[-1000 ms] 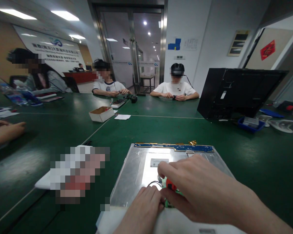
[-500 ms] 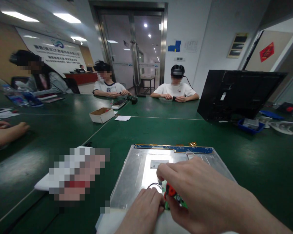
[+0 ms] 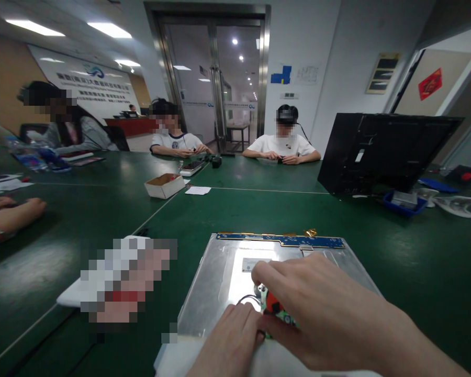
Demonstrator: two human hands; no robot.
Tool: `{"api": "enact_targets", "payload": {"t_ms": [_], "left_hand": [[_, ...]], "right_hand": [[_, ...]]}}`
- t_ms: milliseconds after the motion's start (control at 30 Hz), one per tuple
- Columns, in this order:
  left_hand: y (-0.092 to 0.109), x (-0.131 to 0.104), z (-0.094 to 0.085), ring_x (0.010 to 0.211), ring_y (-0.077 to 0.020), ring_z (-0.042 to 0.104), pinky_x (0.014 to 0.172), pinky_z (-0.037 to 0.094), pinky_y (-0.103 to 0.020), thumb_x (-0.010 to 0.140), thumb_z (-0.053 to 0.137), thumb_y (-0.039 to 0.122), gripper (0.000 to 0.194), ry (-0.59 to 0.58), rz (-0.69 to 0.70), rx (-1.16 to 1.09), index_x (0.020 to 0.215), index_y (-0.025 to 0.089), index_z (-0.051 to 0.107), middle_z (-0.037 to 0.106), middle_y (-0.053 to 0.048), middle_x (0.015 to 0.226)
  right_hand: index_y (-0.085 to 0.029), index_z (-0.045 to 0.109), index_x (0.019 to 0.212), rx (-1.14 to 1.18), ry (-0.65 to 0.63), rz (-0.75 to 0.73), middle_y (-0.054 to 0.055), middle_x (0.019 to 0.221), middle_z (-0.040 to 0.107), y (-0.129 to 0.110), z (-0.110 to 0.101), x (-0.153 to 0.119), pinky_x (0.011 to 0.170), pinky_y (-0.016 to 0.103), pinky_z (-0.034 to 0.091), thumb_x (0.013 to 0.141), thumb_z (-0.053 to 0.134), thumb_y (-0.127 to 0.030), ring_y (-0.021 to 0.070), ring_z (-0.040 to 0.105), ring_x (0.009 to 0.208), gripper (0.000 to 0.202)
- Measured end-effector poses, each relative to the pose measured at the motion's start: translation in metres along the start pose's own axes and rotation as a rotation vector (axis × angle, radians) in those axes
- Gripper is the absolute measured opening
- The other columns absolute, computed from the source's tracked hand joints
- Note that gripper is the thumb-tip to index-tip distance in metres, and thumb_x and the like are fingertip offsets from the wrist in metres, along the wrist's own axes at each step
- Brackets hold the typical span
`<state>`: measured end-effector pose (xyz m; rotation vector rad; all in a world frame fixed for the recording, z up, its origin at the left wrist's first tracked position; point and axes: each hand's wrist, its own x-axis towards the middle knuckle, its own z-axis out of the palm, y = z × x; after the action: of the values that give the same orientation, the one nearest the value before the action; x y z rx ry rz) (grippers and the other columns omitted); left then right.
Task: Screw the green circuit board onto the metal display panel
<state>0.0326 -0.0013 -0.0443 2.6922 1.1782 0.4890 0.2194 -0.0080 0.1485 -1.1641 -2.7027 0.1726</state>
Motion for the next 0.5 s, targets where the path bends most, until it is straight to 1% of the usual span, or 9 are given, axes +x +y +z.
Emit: {"api": "enact_targets", "payload": {"t_ms": [67,100,200,267,333,433,500], "left_hand": [[-0.0012,0.0000,0.0018,0.083,-0.0235,0.061,0.076,0.048,-0.035,0.088,0.042,0.008,0.024,-0.017,0.024,-0.003,0.095,0.020,0.062,0.066,-0.005,0.093],[-0.0015,0.0000,0.0021,0.083,-0.0234,0.061,0.076,0.048,-0.035,0.088,0.042,0.008,0.025,-0.022,0.029,-0.006,0.096,0.020,0.062,0.066,-0.006,0.094],[-0.0009,0.0000,0.0002,0.086,-0.0235,0.061,0.080,0.048,-0.035,0.086,0.047,0.009,0.022,-0.017,0.024,-0.027,0.098,0.020,0.062,0.066,-0.006,0.097],[0.0001,0.0001,-0.0014,0.087,-0.0237,0.061,0.080,0.048,-0.036,0.085,0.049,0.008,0.022,-0.018,0.019,-0.029,0.099,0.020,0.061,0.066,-0.005,0.097],[0.0004,0.0002,-0.0012,0.085,-0.0235,0.061,0.079,0.048,-0.036,0.085,0.048,0.008,0.021,-0.023,0.004,-0.009,0.097,0.020,0.061,0.066,-0.005,0.095],[-0.0014,0.0000,0.0035,0.083,-0.0233,0.061,0.077,0.048,-0.035,0.088,0.046,0.009,0.019,-0.011,0.005,0.025,0.095,0.020,0.059,0.066,-0.005,0.094],[-0.0032,-0.0005,0.0071,0.084,-0.0234,0.061,0.076,0.049,-0.035,0.087,0.045,0.007,0.020,0.013,0.026,0.029,0.095,0.020,0.058,0.066,-0.005,0.094]], "right_hand": [[-0.022,0.049,0.091,-0.039,-0.001,0.012,-0.001,0.077,0.066,0.0007,0.0016,0.0014,0.048,0.029,0.017,0.090,0.059,-0.036,0.0159,0.055,0.058,0.017],[-0.022,0.049,0.091,-0.048,0.001,0.014,-0.002,0.076,0.066,0.0010,0.0020,0.0018,0.048,0.029,0.017,0.091,0.058,-0.035,0.0157,0.055,0.058,0.016],[-0.022,0.049,0.091,-0.023,0.008,0.000,-0.002,0.077,0.066,0.0008,0.0007,0.0008,0.047,0.029,0.018,0.089,0.057,-0.028,0.0153,0.054,0.058,0.011],[-0.022,0.048,0.092,0.011,0.006,-0.005,-0.002,0.079,0.065,0.0002,-0.0008,-0.0005,0.047,0.029,0.020,0.085,0.059,-0.024,0.0152,0.054,0.059,0.013],[-0.022,0.049,0.094,0.021,0.002,-0.001,-0.002,0.081,0.066,-0.0002,-0.0011,-0.0009,0.048,0.028,0.021,0.084,0.060,-0.026,0.0154,0.055,0.060,0.015],[-0.022,0.049,0.093,-0.021,-0.004,0.017,-0.002,0.078,0.065,0.0005,0.0000,0.0004,0.047,0.029,0.018,0.089,0.058,-0.032,0.0156,0.053,0.058,0.014],[-0.022,0.049,0.091,-0.035,-0.009,0.019,-0.002,0.076,0.065,0.0009,0.0000,0.0012,0.047,0.029,0.017,0.091,0.055,-0.030,0.0150,0.051,0.056,0.010]]}}
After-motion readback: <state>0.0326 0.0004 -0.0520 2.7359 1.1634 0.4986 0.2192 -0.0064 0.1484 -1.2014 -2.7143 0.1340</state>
